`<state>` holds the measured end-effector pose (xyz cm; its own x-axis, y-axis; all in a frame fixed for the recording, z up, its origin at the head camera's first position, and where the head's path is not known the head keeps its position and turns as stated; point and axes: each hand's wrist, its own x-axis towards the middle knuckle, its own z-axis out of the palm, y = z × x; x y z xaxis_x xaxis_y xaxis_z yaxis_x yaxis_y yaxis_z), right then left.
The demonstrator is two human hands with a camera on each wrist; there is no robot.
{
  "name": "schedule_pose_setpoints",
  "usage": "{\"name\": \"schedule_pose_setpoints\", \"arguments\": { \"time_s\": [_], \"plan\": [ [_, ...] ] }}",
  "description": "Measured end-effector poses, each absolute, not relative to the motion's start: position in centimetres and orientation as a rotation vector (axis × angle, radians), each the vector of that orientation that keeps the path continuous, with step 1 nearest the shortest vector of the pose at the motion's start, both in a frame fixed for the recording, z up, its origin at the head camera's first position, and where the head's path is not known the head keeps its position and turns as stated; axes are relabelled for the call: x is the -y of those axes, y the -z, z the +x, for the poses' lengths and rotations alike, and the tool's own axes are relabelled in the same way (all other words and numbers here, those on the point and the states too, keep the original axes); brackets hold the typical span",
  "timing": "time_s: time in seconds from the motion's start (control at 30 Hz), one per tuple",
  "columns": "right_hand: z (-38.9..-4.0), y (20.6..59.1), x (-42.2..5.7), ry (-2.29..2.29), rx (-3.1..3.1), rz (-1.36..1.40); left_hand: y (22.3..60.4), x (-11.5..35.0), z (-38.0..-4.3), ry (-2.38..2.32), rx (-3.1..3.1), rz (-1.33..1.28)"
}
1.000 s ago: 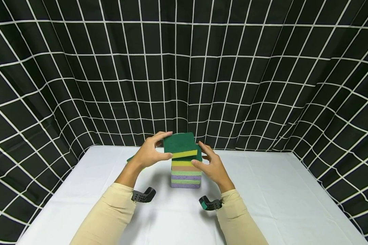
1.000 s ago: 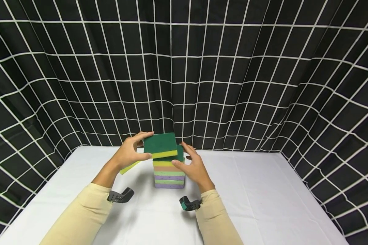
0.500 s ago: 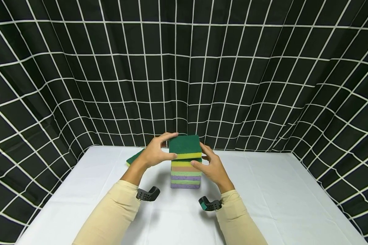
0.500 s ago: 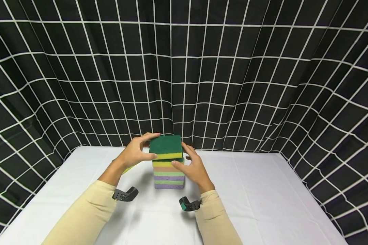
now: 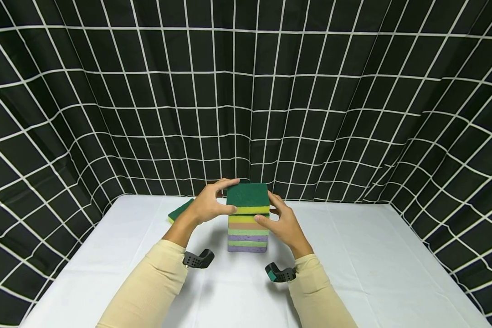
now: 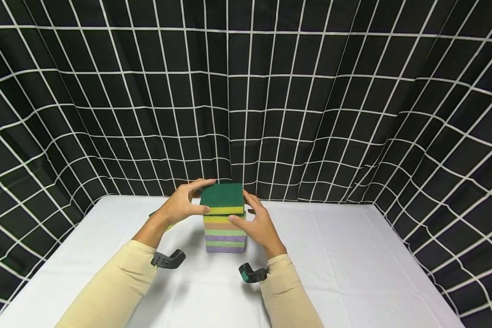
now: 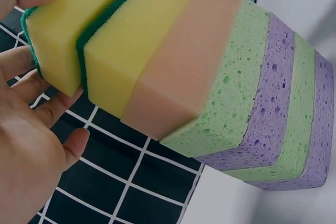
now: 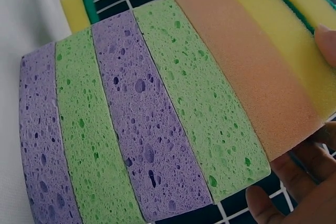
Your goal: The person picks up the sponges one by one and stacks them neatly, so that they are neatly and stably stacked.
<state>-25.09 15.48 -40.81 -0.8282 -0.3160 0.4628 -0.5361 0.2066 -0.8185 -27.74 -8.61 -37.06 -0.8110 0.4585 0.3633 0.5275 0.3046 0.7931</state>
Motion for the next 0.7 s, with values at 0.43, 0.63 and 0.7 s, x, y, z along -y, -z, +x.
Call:
{"name": "schedule_pose_setpoints", "arguments": {
  "time_s": [0.43, 0.63, 0.7],
  "plan": [
    [-26.9, 43.2, -15.9, -1.679, 2.251, 0.822, 35.0, 8.2, -26.0, 1.616, 2.489, -0.961],
    [-26.9, 43.3, -16.0, -1.685, 2.268, 0.815, 37.2, 8.5, -28.1, 1.636, 2.494, -0.934],
    [-26.7, 43.0, -16.0, -1.684, 2.284, 0.803, 37.5, 8.5, -28.4, 1.637, 2.486, -0.937]
  ]
}}
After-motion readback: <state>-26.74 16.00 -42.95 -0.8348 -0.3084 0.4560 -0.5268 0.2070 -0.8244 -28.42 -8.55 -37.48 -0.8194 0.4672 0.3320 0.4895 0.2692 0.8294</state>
